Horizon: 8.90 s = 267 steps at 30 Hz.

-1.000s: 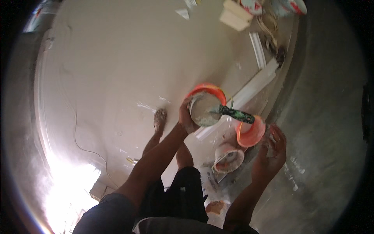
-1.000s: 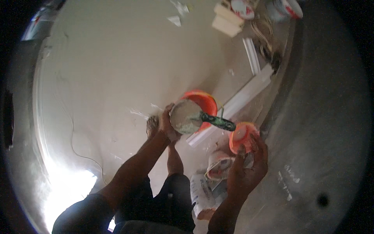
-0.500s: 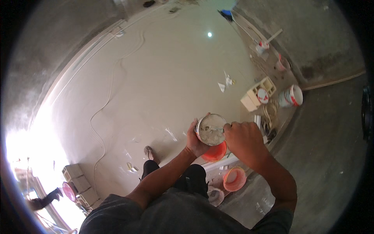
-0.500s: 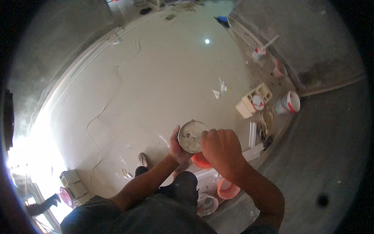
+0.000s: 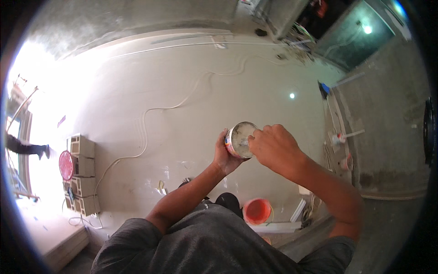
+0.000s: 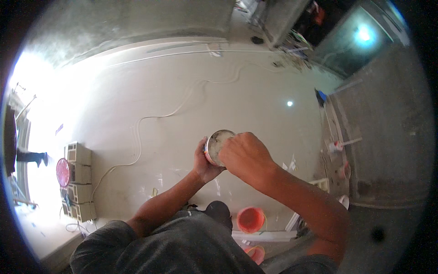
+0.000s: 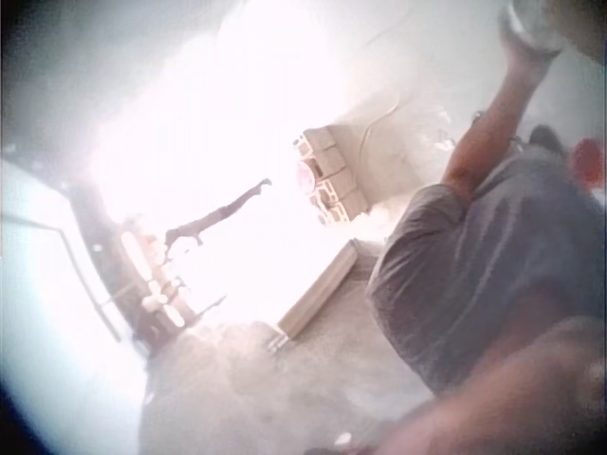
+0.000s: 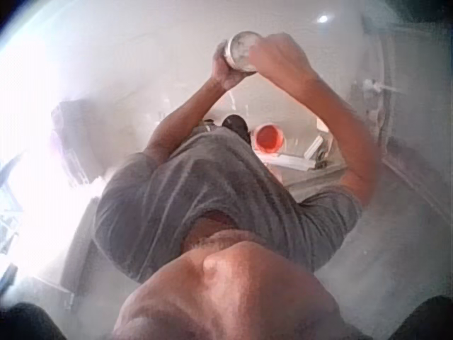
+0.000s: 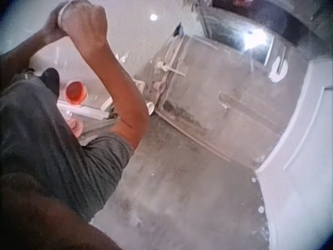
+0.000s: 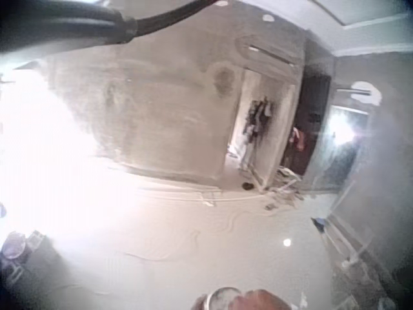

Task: The person scoops a white powder from a bag into a small metal bowl using a trowel, then adds water from a bucket and mixes the contents thoroughly. The person moves around the room to retrieve materials and mix the compound.

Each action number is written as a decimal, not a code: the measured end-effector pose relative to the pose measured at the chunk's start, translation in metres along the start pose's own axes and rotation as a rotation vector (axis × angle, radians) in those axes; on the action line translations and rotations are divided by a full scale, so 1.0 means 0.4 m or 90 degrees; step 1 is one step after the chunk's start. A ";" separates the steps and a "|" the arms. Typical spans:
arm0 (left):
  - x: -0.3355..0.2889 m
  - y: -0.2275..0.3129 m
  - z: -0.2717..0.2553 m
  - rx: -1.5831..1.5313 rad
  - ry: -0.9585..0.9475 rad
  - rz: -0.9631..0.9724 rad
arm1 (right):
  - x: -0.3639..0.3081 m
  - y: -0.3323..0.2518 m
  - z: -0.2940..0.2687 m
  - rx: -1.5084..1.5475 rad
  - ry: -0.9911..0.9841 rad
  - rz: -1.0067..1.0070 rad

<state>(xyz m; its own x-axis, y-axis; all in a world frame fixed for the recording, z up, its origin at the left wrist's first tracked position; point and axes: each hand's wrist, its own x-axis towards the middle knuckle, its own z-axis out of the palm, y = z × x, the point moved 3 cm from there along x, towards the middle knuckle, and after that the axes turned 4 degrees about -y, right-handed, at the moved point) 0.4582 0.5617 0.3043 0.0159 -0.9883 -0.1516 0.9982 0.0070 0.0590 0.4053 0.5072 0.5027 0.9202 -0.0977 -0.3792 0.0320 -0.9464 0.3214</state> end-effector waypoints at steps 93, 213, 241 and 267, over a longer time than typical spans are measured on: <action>-1.243 4.609 -0.563 -0.203 0.115 1.276 | 4.417 -1.225 -2.358 -0.255 -0.264 -0.510; -4.512 7.419 -1.112 -0.255 0.053 1.470 | 6.607 -4.383 -4.594 -0.466 0.307 -1.021; -4.618 7.440 -1.125 -0.268 0.071 1.468 | 6.605 -4.456 -4.607 -0.490 0.301 -1.070; -4.640 7.453 -1.107 -0.261 0.068 1.479 | 6.605 -4.480 -4.651 -0.452 0.356 -1.122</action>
<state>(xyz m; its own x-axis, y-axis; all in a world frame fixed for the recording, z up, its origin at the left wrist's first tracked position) 3.4301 2.4844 0.3245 0.6856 0.7053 -0.1802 -0.7144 0.6995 0.0200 3.5048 2.5178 0.5394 -0.3045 0.8703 -0.3871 0.8771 0.4146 0.2423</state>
